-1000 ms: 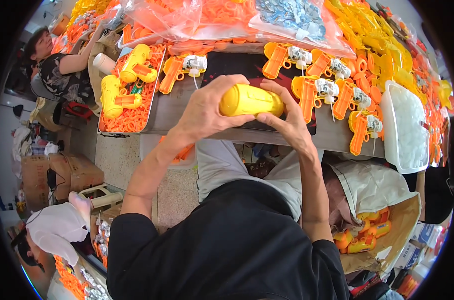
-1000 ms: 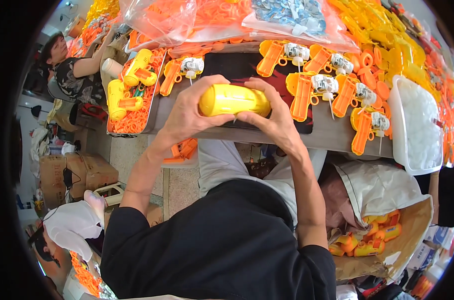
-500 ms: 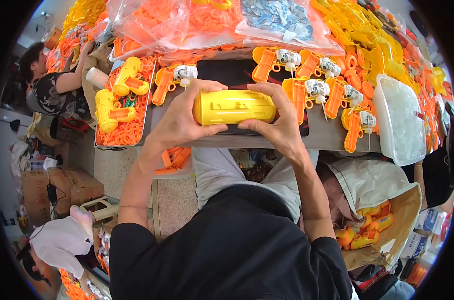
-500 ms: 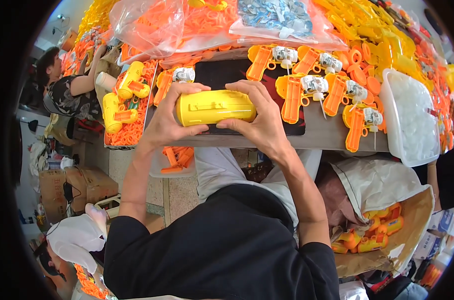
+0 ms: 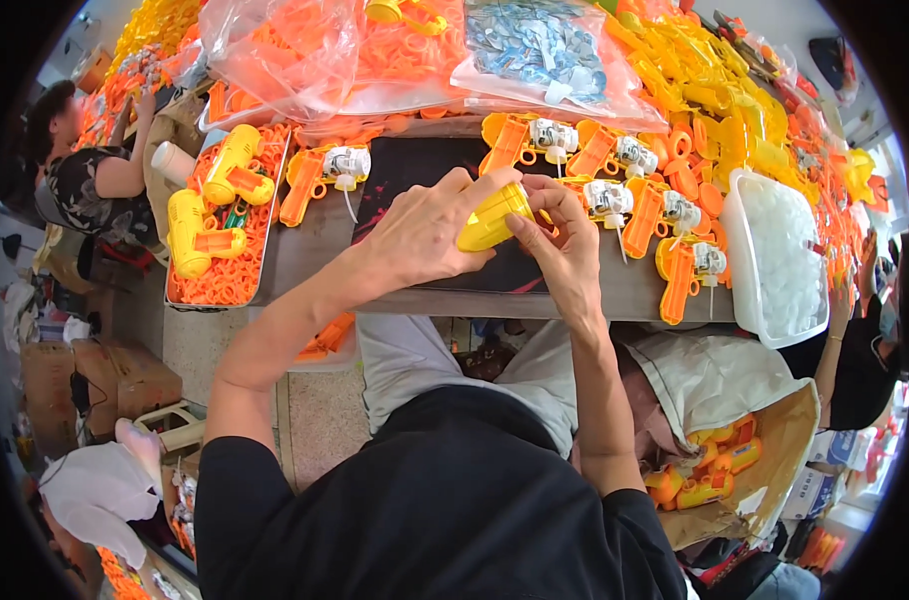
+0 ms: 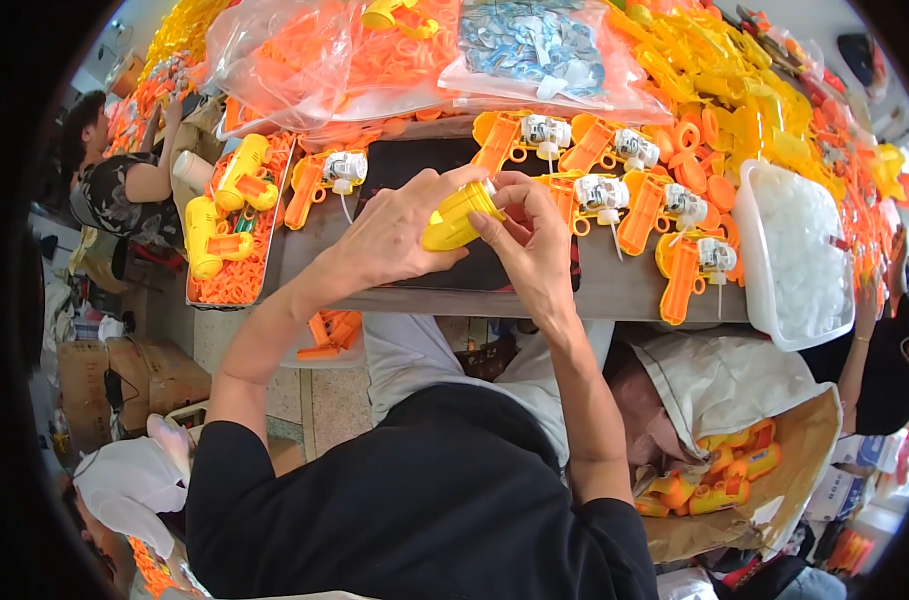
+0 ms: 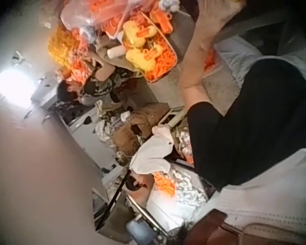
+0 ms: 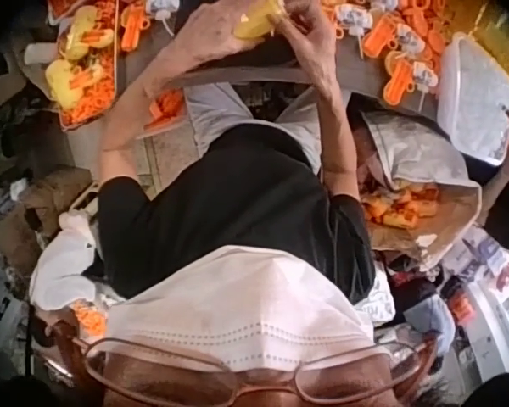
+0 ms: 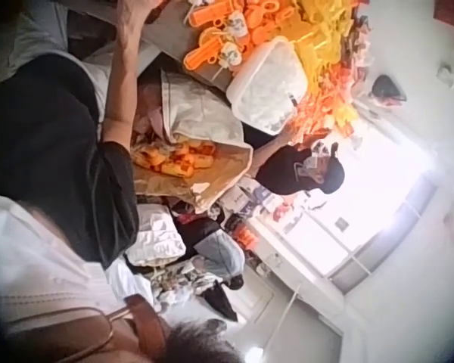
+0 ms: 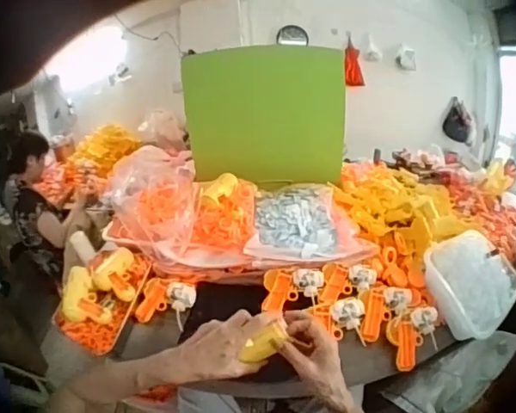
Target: Assemble components onto toy blasters at a factory workstation.
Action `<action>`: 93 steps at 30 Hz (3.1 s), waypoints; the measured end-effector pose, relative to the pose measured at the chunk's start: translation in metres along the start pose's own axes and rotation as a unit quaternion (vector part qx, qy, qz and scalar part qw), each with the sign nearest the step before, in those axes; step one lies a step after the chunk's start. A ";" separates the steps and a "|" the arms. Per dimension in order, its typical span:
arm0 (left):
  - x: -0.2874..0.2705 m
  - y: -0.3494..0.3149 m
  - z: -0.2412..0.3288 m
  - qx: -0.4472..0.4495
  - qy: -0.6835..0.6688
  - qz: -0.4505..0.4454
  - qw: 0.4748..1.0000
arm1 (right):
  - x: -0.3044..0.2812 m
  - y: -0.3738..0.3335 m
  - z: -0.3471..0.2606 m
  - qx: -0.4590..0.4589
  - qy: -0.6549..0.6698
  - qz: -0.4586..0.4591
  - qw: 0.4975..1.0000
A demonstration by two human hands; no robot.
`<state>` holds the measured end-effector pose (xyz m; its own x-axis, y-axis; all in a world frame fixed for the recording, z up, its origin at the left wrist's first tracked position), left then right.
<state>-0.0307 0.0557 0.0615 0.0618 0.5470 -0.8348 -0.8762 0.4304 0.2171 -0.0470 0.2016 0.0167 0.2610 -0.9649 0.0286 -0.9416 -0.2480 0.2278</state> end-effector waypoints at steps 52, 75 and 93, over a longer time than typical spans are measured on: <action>-0.021 -0.031 -0.092 -0.010 -0.493 0.085 0.866 | 0.032 -0.031 0.024 -0.165 -0.207 0.041 0.963; -0.249 -0.089 -0.350 -0.444 0.324 0.119 0.827 | 0.029 -0.029 0.071 0.004 -0.173 -0.053 0.984; -0.064 -0.058 -0.154 -0.013 0.329 -0.010 0.944 | 0.028 -0.026 0.074 -0.044 -0.162 -0.019 0.986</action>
<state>-0.0577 -0.1147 0.0240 -0.2248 -0.0293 -0.9740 -0.8902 0.4126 0.1930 -0.0310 0.1750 -0.0605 0.1997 -0.9356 -0.2911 -0.9068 -0.2890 0.3070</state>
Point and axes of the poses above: each hand's wrist, its own y-axis towards the middle knuckle, its own x-axis out of the palm, z = x × y, the point moved 7 cm from there along y, towards the middle knuckle, and after that the axes turned 3 degrees about -y, right-handed, at the moved point
